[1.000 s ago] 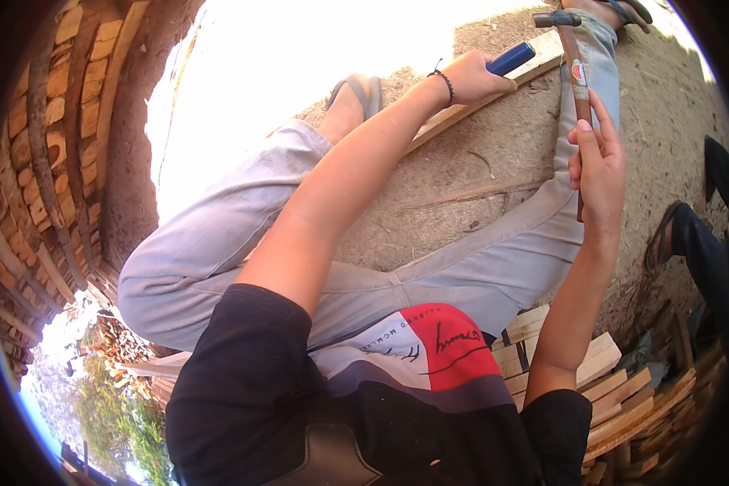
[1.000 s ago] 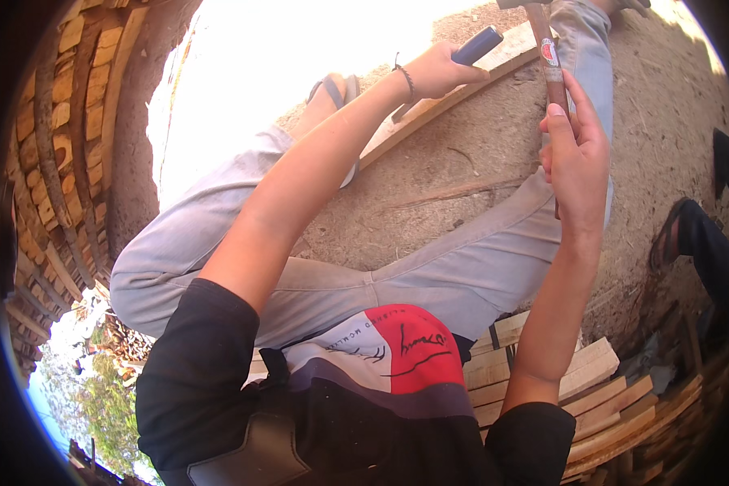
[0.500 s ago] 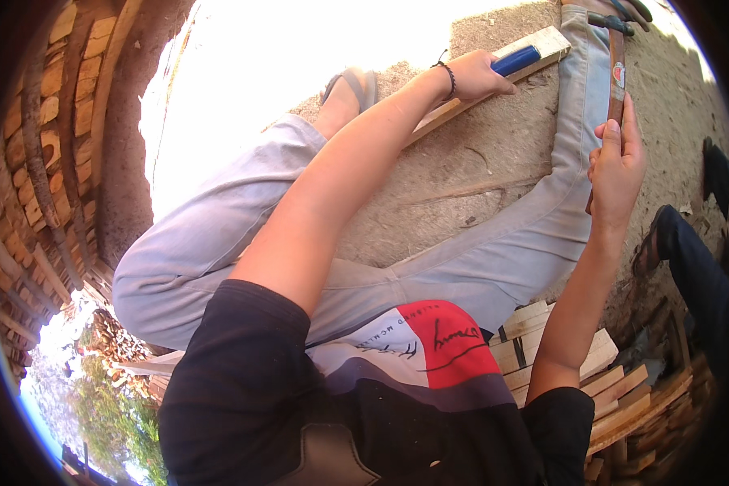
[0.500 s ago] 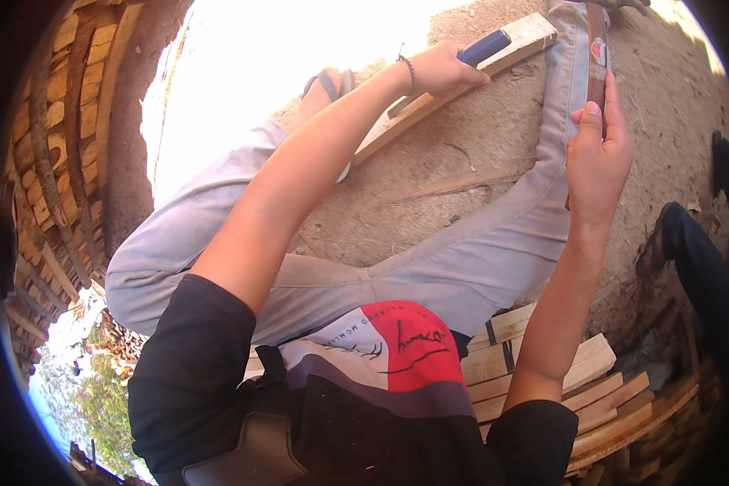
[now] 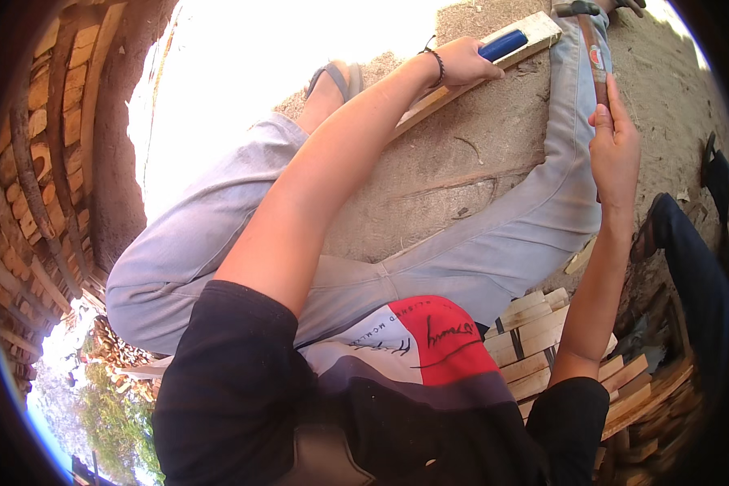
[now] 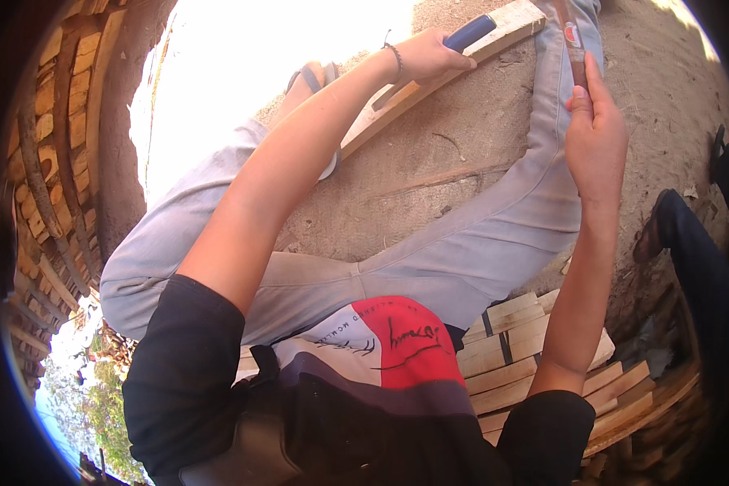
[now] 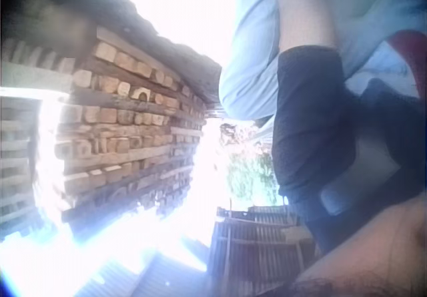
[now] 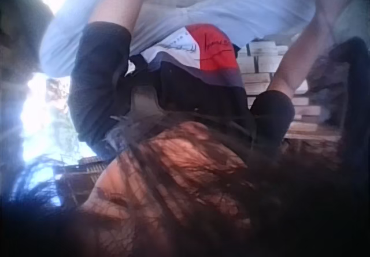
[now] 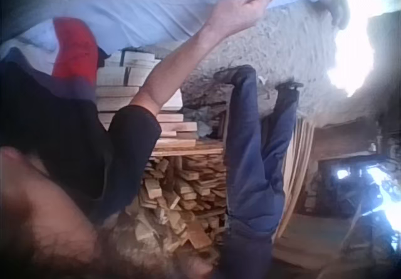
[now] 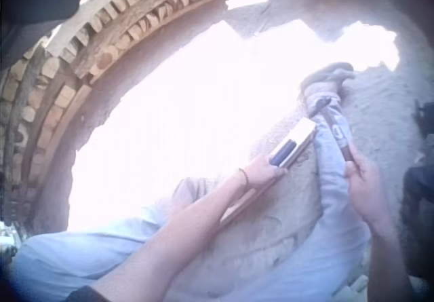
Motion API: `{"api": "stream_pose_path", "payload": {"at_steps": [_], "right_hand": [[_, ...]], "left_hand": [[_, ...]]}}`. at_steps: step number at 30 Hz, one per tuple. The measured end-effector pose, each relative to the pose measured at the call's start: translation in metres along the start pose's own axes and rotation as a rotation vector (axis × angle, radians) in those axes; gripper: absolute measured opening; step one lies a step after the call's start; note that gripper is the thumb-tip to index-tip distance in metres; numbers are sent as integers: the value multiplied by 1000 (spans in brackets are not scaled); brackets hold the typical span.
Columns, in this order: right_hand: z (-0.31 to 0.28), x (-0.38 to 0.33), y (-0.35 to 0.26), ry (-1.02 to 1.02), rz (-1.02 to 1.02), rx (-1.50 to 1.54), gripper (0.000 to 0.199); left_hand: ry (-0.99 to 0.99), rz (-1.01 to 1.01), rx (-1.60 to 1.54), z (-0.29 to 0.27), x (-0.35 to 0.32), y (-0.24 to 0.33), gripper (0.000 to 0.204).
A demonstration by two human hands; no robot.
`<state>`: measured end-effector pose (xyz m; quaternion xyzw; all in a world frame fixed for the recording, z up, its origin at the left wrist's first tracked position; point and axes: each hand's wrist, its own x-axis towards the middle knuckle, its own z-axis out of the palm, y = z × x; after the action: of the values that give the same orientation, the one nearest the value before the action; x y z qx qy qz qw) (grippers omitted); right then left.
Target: The person carves a piece of wood using a hammer and a chisel while sitting on the ground.
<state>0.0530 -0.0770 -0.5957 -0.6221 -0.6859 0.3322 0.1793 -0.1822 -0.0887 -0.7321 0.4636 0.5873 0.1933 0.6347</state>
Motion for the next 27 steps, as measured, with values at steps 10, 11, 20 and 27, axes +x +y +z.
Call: {"api": "stream_pose_path", "payload": {"at_steps": [10,11,20,27], "right_hand": [[4,-10,9,-159,28,64,43],[-1,-8,7,-93,109,140,43],[8,4,23,-60,78,74,43],[16,5,35,-24,52,-79,45]], "left_hand": [[-8,-12,-14,2,-1,6,29],[-23,-41,-31,1,-3,8,31],[-10,-59,52,4,6,3,28],[-26,-92,12,4,7,3,29]]}}
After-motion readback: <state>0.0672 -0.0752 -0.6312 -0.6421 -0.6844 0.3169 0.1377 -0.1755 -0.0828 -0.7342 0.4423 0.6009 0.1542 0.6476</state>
